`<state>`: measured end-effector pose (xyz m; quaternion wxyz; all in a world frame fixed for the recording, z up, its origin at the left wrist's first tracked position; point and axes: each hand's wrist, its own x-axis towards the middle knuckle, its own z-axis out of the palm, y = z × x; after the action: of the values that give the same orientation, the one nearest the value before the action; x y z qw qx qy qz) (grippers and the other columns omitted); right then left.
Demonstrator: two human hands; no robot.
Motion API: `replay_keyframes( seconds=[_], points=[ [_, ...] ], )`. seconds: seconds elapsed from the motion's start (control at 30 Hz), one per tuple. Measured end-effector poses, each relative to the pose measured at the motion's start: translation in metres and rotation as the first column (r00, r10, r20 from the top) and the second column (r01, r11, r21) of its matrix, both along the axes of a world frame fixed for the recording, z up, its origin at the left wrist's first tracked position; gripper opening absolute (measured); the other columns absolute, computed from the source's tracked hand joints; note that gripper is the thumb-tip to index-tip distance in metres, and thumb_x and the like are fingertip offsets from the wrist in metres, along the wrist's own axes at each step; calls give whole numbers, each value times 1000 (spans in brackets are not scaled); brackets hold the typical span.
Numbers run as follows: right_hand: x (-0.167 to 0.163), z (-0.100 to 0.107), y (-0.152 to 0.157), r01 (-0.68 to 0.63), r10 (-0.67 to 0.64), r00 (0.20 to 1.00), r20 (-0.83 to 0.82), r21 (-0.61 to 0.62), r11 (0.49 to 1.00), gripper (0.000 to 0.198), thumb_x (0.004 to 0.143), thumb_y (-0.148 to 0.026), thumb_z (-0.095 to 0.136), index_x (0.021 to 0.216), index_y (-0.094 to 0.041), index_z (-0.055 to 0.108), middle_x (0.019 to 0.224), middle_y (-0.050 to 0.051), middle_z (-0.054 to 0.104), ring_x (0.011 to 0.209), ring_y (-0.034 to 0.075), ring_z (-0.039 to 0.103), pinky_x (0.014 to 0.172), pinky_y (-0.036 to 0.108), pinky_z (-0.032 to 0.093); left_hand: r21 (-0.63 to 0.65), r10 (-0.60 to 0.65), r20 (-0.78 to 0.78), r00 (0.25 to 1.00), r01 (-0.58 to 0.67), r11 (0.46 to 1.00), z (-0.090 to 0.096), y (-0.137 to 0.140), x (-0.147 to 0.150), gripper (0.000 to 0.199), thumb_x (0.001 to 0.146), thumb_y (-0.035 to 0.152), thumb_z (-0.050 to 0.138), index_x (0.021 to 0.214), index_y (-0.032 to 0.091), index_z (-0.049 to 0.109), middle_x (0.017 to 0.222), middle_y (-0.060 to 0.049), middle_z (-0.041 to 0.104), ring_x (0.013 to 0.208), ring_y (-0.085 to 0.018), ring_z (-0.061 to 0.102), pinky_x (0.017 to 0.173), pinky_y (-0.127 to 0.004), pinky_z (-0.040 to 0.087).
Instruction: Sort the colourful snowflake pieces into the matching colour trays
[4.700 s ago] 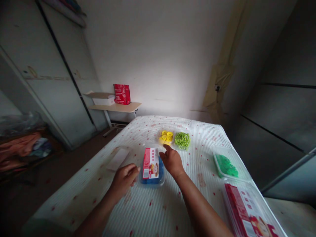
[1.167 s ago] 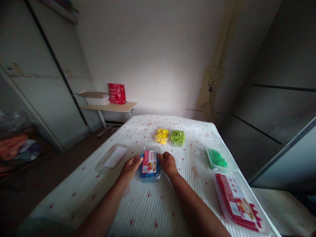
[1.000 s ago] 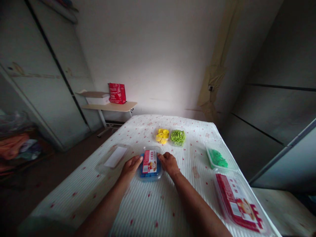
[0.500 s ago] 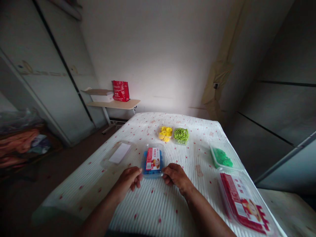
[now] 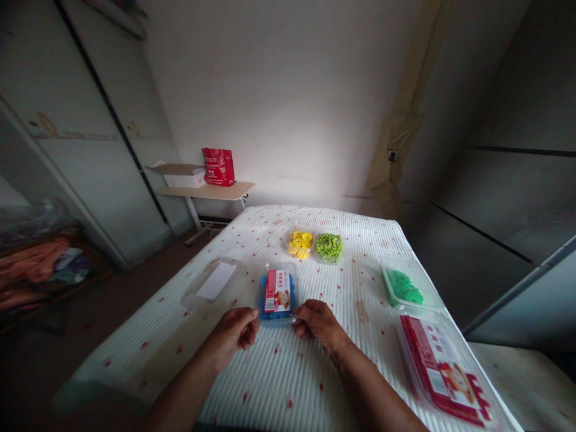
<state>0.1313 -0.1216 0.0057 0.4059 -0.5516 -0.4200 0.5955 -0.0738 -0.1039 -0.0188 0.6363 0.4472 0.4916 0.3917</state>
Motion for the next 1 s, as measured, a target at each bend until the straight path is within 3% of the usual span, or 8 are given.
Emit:
replay_keyframes(
  seconds=[0.47, 0.7, 0.87, 1.0],
  points=[
    [-5, -7, 4, 44, -44, 999, 16, 7, 999, 17, 63, -34, 55, 59, -19, 48, 42, -5, 54, 37, 8, 46, 42, 21, 33, 6, 79, 23, 997, -79, 997, 3, 3, 8, 29, 60, 41, 61, 52, 16, 49, 41, 4, 49, 31, -5, 38, 33, -17, 21],
    [-2, 4, 2, 3, 0, 995, 103, -32, 999, 22, 71, -39, 54, 66, -18, 50, 46, -5, 55, 37, 8, 48, 39, 20, 37, -1, -28, -40, 999, 28, 1000, 5, 7, -1, 43, 64, 56, 59, 57, 15, 51, 45, 3, 52, 33, -7, 45, 33, -17, 27],
    [-7, 8, 1, 58, -46, 985, 168, -67, 996, 13, 71, -26, 51, 62, -18, 48, 44, -4, 54, 36, 8, 49, 39, 20, 40, -30, 22, -28, 999, -23, 999, 3, 11, -4, 53, 66, 67, 53, 57, 15, 50, 47, 2, 53, 35, -8, 47, 34, -17, 28],
    [-7, 15, -7, 68, -58, 996, 73, -139, 988, 9, 69, -21, 50, 61, -17, 49, 47, -1, 56, 42, 11, 55, 42, 23, 45, -38, 46, -16, 999, -47, 998, 1, 12, -6, 51, 64, 66, 56, 58, 16, 50, 45, 2, 52, 36, -9, 48, 34, -18, 30]
  ],
)
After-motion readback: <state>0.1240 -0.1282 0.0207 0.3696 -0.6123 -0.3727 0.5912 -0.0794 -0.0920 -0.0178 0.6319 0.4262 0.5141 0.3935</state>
